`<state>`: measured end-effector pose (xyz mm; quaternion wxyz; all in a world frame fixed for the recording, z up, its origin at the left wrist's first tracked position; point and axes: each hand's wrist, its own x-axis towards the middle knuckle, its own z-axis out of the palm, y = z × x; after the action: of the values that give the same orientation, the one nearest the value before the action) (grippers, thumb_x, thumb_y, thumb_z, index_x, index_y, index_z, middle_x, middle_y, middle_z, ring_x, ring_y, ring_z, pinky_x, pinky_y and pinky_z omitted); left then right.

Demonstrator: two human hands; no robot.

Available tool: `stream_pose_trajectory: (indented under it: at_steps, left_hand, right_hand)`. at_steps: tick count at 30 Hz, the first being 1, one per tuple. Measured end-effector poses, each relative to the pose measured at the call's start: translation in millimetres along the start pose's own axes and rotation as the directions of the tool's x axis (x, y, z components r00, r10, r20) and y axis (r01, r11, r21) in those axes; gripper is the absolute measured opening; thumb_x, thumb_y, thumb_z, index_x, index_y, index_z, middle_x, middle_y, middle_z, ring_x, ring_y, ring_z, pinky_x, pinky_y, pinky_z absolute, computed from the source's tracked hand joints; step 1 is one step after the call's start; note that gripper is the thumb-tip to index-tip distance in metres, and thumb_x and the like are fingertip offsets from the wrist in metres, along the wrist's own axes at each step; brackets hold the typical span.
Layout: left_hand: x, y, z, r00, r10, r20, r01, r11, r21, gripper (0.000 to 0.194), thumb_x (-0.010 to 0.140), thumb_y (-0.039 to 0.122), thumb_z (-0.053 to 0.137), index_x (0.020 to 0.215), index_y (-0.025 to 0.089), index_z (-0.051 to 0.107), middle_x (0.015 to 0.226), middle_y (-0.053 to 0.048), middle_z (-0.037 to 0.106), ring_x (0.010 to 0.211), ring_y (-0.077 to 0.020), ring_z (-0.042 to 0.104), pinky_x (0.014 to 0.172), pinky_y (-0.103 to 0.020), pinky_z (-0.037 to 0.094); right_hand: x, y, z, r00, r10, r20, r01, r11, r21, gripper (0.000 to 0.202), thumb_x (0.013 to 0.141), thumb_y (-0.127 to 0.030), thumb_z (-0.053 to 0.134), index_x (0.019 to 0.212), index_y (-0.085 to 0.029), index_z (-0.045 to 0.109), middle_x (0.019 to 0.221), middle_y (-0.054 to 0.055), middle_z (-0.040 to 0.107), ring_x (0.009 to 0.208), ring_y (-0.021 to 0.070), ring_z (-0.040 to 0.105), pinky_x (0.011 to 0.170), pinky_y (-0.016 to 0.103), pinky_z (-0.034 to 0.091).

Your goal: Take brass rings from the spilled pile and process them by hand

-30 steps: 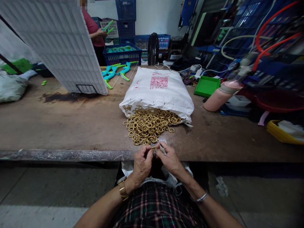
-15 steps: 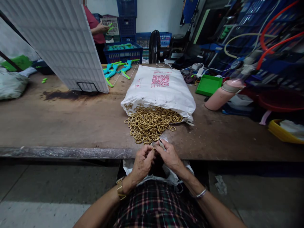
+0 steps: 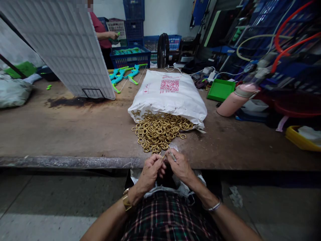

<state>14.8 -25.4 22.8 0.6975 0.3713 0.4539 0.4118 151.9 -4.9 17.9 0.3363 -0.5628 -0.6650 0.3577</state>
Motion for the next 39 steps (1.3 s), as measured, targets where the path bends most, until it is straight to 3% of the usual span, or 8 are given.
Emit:
stream_pose_trajectory:
  at_steps: [4, 10, 26, 32, 35, 39]
  left_hand:
    - [2.0, -0.5, -0.3, 0.999, 0.049, -0.014, -0.048, 0.997, 0.063, 0.039, 0.072, 0.054, 0.056, 0.077, 0.016, 0.049, 0.065, 0.002, 0.054, 0.048, -0.0054, 0.046, 0.044, -0.017, 0.036]
    - [3.6, -1.9, -2.5, 0.992, 0.122, -0.032, -0.116, 0.983, 0.143, 0.038, 0.075, 0.054, 0.052, 0.076, 0.017, 0.047, 0.064, 0.002, 0.051, 0.051, -0.0069, 0.047, 0.045, -0.018, 0.038]
    - [1.9, -5.9, -3.4, 0.983, 0.181, -0.035, -0.169, 0.962, 0.214, 0.035, 0.079, 0.052, 0.047, 0.072, 0.018, 0.044, 0.064, 0.003, 0.046, 0.056, -0.0095, 0.048, 0.05, -0.02, 0.04]
    - [-0.8, -5.1, -5.9, 0.974, 0.225, 0.014, -0.221, 0.945, 0.242, 0.036, 0.08, 0.052, 0.046, 0.071, 0.018, 0.044, 0.063, 0.003, 0.047, 0.056, -0.0091, 0.046, 0.053, -0.021, 0.041]
    - [-9.0, 0.6, -2.8, 0.983, 0.182, 0.024, -0.183, 0.962, 0.201, 0.039, 0.079, 0.054, 0.048, 0.07, 0.017, 0.046, 0.065, 0.001, 0.051, 0.055, -0.0088, 0.048, 0.053, -0.021, 0.042]
    - [-17.3, 2.4, 1.7, 0.982, 0.11, 0.155, -0.127, 0.986, 0.105, 0.039, 0.079, 0.052, 0.05, 0.072, 0.014, 0.053, 0.064, -0.002, 0.056, 0.057, -0.0099, 0.054, 0.058, -0.023, 0.045]
  right_hand:
    - [-4.9, 5.3, 0.7, 0.991, -0.082, 0.105, 0.104, 0.969, -0.225, 0.017, 0.08, -0.02, 0.038, 0.079, -0.02, 0.055, 0.066, 0.001, 0.059, 0.059, 0.0133, 0.051, 0.058, 0.023, 0.035]
    - [-5.3, 3.5, 2.0, 0.982, -0.113, 0.152, 0.163, 0.911, -0.38, 0.022, 0.074, -0.013, 0.037, 0.084, -0.021, 0.055, 0.071, 0.002, 0.063, 0.063, 0.0149, 0.055, 0.058, 0.023, 0.032]
    - [-5.9, 3.9, 3.3, 0.983, -0.082, 0.164, 0.154, 0.857, -0.493, 0.024, 0.075, -0.012, 0.037, 0.086, -0.02, 0.056, 0.072, 0.003, 0.065, 0.065, 0.0158, 0.057, 0.057, 0.025, 0.028]
    - [-4.2, 4.3, 3.3, 0.972, -0.021, 0.234, 0.139, 0.853, -0.504, 0.025, 0.071, -0.01, 0.039, 0.088, -0.02, 0.055, 0.069, 0.002, 0.064, 0.063, 0.0157, 0.056, 0.055, 0.025, 0.026]
    - [0.2, 7.0, 1.3, 0.981, 0.03, 0.191, 0.092, 0.794, -0.601, 0.025, 0.072, -0.012, 0.041, 0.092, -0.019, 0.055, 0.07, 0.004, 0.065, 0.061, 0.0164, 0.056, 0.054, 0.026, 0.023]
    - [12.7, 10.9, -6.8, 0.994, 0.108, 0.028, -0.058, 0.713, -0.699, 0.024, 0.079, -0.015, 0.04, 0.095, -0.018, 0.056, 0.072, 0.006, 0.066, 0.06, 0.0168, 0.056, 0.053, 0.028, 0.021]
